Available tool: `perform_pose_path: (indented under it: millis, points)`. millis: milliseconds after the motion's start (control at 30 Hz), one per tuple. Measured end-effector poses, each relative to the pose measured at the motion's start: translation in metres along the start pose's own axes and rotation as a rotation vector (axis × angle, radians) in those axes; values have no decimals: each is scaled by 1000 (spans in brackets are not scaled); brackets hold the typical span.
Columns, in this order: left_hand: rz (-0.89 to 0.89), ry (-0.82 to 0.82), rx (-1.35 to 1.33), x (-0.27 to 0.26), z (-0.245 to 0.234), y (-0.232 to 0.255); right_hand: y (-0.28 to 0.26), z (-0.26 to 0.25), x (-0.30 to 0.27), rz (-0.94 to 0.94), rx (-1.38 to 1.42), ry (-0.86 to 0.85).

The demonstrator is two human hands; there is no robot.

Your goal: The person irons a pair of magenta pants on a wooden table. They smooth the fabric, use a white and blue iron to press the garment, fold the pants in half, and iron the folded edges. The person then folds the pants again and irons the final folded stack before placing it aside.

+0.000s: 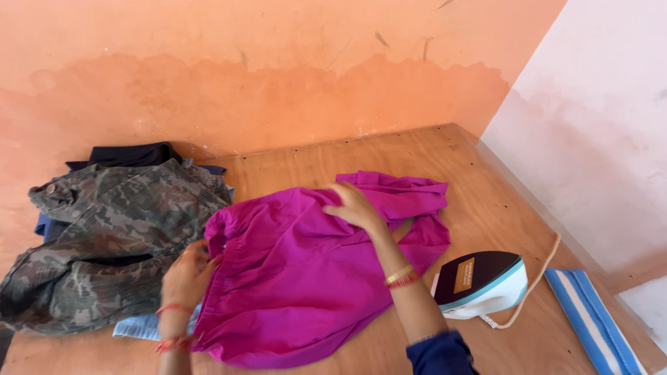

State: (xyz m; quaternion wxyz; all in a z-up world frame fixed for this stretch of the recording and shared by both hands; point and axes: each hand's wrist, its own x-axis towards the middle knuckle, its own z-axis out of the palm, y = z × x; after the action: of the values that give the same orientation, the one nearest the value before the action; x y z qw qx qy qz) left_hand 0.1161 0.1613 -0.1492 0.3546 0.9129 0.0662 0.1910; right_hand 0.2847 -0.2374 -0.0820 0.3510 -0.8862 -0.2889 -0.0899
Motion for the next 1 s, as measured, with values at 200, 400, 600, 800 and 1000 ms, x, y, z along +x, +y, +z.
perform_pose_path:
  millis: [200,400,600,800,1000]
  points:
    - [86,125,246,47,72,47,50,6,-113,349,-199,51]
    - [-261,60,415,41,104,71,16,33,-179,306,-361,53]
    - [-220,161,197,25,54,62,-46,36,-219,224,-104,-8]
    - [-344,222,242,4,-45,44,-100,-18,-236,-76,358,-698]
    - [-152,279,246,-14,-57,22,-57,-46,-176,300,136,128]
